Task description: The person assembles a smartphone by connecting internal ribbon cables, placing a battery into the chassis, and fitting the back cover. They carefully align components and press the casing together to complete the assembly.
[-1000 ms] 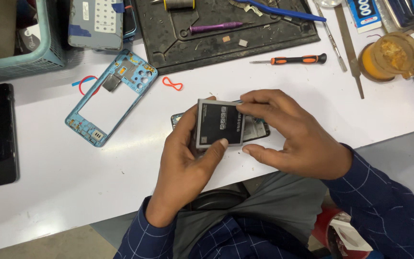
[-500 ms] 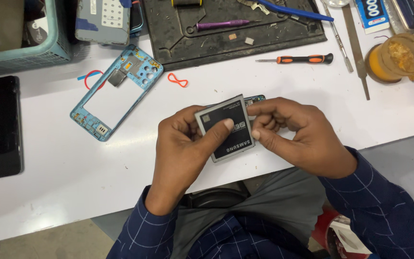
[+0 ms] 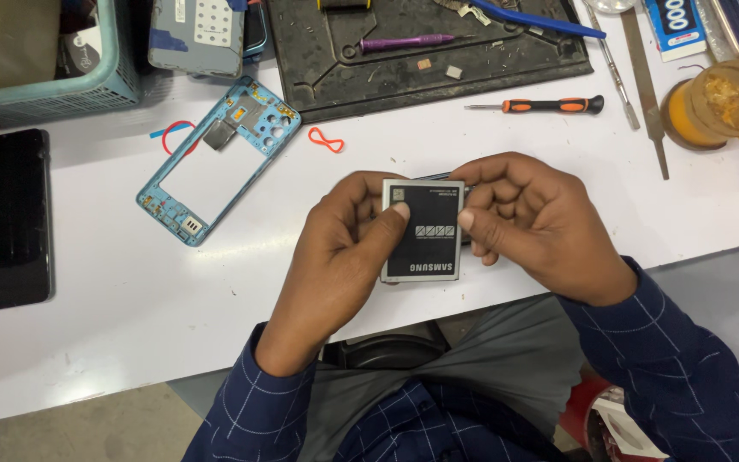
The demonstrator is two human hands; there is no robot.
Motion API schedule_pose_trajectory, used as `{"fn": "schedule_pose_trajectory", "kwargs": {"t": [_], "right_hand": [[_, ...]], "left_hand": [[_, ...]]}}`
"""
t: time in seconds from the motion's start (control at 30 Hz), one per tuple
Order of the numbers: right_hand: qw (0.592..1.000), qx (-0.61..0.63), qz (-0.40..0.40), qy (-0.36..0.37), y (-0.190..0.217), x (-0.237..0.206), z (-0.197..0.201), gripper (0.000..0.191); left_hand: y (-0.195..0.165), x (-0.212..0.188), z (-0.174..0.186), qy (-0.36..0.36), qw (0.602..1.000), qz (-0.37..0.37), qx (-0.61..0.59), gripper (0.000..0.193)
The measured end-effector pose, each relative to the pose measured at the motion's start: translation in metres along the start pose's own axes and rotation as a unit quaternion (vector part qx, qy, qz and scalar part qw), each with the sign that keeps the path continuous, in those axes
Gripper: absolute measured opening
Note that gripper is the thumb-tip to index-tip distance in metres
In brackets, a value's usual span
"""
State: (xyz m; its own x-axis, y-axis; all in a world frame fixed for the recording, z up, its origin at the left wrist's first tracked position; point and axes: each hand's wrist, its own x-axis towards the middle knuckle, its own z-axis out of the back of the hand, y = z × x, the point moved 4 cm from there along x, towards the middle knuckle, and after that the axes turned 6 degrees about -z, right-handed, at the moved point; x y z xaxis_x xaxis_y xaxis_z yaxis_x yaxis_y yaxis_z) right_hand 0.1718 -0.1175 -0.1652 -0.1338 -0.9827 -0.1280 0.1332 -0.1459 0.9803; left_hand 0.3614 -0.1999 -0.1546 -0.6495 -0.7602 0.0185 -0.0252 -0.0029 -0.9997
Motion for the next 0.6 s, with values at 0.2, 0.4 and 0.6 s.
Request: {"fn": "schedule_pose_trajectory", "kwargs": {"t": [0.2,0.4,0.6], "right_hand": [[1.000,0.012,-0.009,-0.017,-0.004,0.000,0.003,0.039],[1.000,-0.020,0.006,0.005,0.002,-0.002,0.003,0.043],[0.968,-0.156,0.113,0.163,0.024,-0.015,-0.003,0.081]], "left_hand": [[0.003,-0.002,0.001,-0.011,0.998,0.028,-0.055,0.024],[0.005,0.001,0.004,-0.021,1.000,0.018,0.006,0.033],[0.005,0.003,-0.002,0.021,0.999,0.026,-0.040,0.037]]}}
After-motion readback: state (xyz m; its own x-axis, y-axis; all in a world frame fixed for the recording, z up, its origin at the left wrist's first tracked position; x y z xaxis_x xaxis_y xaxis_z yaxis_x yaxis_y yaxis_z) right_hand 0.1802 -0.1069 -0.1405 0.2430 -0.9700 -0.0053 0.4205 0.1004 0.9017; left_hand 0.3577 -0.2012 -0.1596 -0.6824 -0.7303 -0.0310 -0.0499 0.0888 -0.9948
